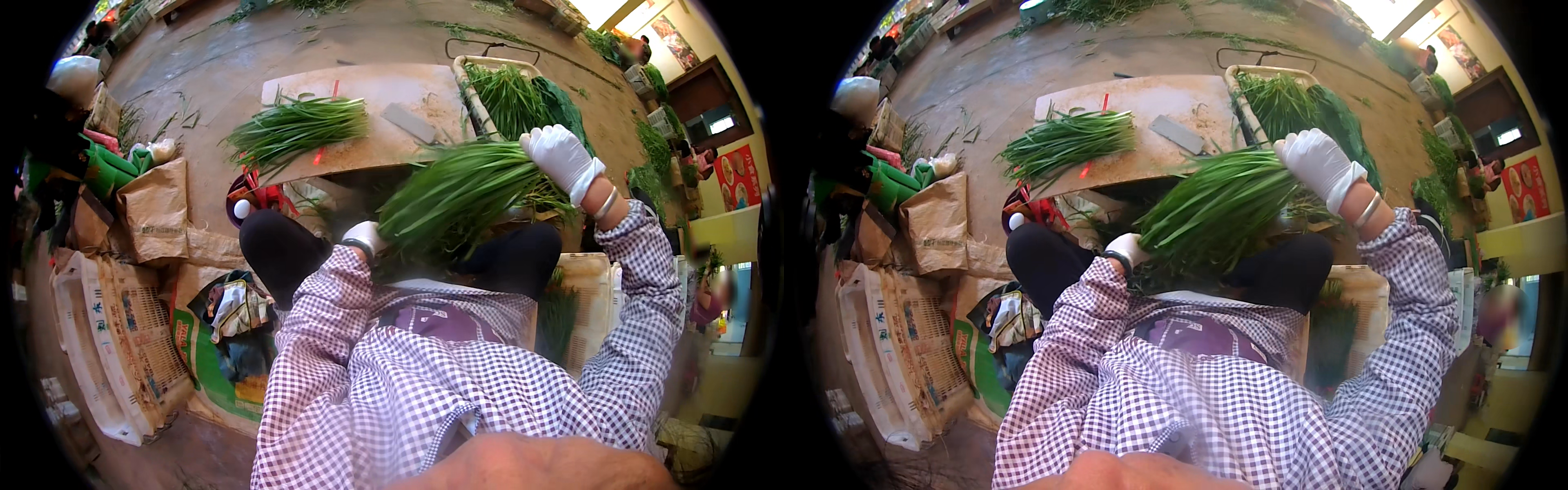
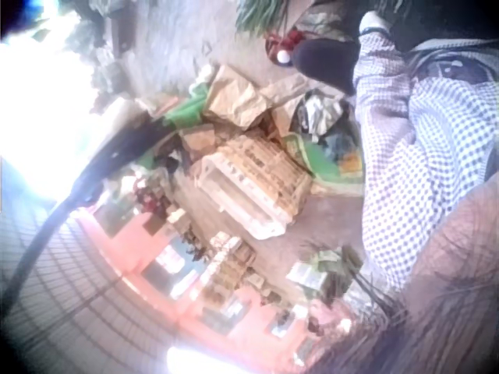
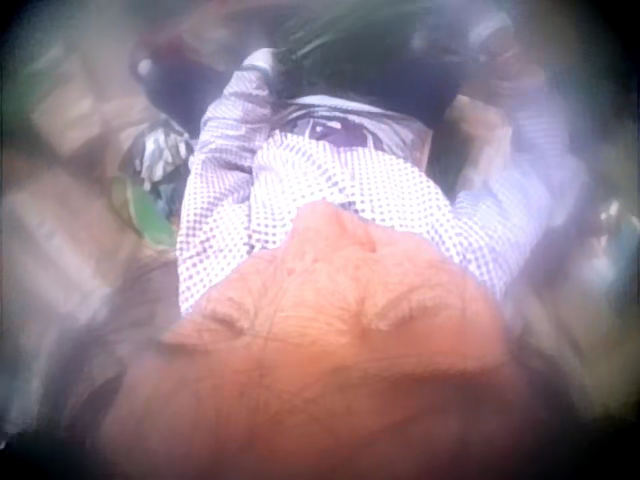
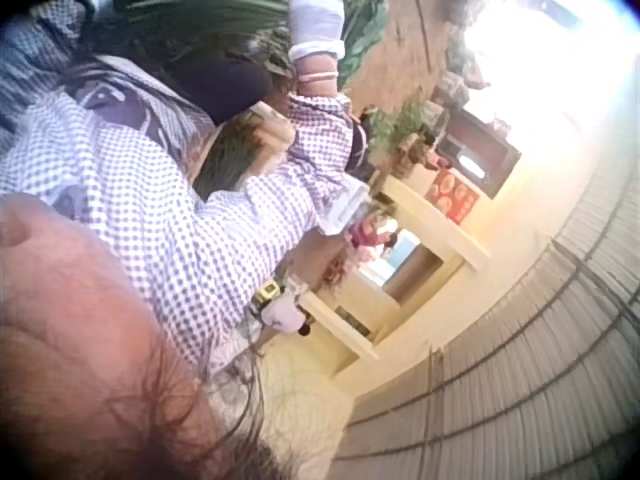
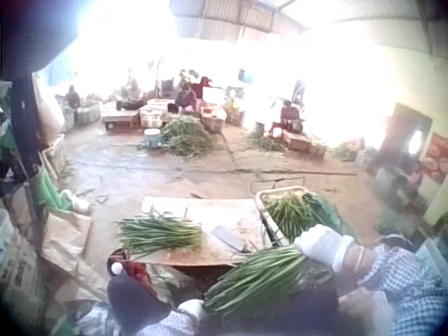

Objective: The person picks up a bunch of green vegetables from a crate, trims the root ends using a cleaver on a cutting board, secures the bunch with a red tie, and places the completed bundle into another crate.

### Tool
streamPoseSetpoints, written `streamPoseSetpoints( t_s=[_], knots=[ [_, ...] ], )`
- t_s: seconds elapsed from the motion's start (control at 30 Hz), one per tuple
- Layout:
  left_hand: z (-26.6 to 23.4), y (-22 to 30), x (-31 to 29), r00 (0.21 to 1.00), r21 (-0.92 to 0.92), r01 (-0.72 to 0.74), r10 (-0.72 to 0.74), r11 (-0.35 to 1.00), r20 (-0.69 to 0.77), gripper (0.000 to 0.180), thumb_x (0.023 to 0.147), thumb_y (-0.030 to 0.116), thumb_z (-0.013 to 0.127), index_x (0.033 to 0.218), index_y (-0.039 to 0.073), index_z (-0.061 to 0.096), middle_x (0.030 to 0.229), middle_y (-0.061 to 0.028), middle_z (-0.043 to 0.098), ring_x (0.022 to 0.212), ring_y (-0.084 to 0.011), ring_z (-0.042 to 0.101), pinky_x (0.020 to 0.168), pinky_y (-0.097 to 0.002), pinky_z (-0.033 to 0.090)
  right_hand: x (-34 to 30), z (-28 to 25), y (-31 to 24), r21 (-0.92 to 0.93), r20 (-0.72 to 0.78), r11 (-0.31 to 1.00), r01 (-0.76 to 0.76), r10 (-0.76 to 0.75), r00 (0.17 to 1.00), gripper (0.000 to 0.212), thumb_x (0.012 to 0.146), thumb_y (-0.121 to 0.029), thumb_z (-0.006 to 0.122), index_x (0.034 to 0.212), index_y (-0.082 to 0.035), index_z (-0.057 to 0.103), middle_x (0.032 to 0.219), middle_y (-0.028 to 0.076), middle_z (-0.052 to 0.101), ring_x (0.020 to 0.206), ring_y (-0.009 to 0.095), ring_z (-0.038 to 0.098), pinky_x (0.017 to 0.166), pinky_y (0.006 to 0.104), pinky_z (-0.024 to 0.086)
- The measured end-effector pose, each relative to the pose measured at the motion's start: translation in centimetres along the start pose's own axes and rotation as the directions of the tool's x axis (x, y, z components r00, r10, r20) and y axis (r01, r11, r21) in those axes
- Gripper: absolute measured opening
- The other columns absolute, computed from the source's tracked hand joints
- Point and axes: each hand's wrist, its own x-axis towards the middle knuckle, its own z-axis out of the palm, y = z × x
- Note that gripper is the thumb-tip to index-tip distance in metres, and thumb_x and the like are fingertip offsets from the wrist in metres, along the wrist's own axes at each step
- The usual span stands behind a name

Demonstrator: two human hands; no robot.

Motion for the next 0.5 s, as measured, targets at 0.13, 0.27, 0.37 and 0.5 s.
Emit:
streamPoseSetpoints(
  t_s=[0.13, 0.27, 0.37, 0.5],
  knots=[
    [-4.2, 3.5, -4.0, 0.965, 0.212, 0.142, -0.088, 0.967, -0.245, 0.081, 0.071, 0.029, 0.079, 0.142, 0.011, 0.044, 0.132, -0.0152, 0.057, 0.117, -0.031, 0.057, 0.105, -0.0455, 0.04, -0.4, 0.4, 0.6, 0.127, 0.033, 0.991, -0.05, 0.046, 0.998, 0.005, 0.081, -0.013, 0.058, 0.081, -0.015, 0.053, 0.069, 0.001, 0.055, 0.065, 0.018, 0.062, 0.059, 0.0308, 0.049],
    [-6.2, 12.6, -9.4, 0.542, 0.209, -0.41, 0.422, 0.888, -0.727, 0.089, 0.069, 0.024, 0.078, 0.143, 0.0, 0.037, 0.139, -0.0185, 0.046, 0.132, -0.0322, 0.041, 0.113, -0.0518, 0.027, 1.3, -1.5, 1.7, 0.282, 0.296, 0.93, -0.235, 0.148, 0.944, 0.003, 0.084, -0.009, 0.057, 0.084, -0.007, 0.06, 0.078, 0.011, 0.066, 0.078, 0.028, 0.069, 0.068, 0.0391, 0.055],
    [-6.8, 18.7, -10.2, 0.429, 0.121, -0.614, 0.459, 0.78, -0.778, 0.121, 0.056, 0.036, 0.088, 0.148, -0.005, 0.02, 0.146, -0.0276, 0.033, 0.136, -0.0405, 0.032, 0.116, -0.0516, 0.018, 4.0, -5.1, 2.4, 0.321, 0.57, 0.885, -0.337, 0.103, 0.815, 0.012, 0.087, -0.009, 0.056, 0.094, -0.003, 0.063, 0.09, 0.018, 0.069, 0.088, 0.034, 0.069, 0.074, 0.0434, 0.055],
    [-5.8, 23.1, -7.8, 0.37, 0.094, -0.625, 0.4, 0.775, -0.838, 0.129, 0.051, 0.043, 0.089, 0.15, -0.001, 0.018, 0.153, -0.0242, 0.024, 0.144, -0.0382, 0.021, 0.117, -0.0575, 0.011, 6.5, -6.5, 1.8, 0.384, 0.677, 0.882, -0.272, -0.069, 0.733, 0.024, 0.071, -0.011, 0.071, 0.092, -0.001, 0.066, 0.084, 0.02, 0.069, 0.082, 0.038, 0.069, 0.069, 0.0426, 0.055]
  ],
)
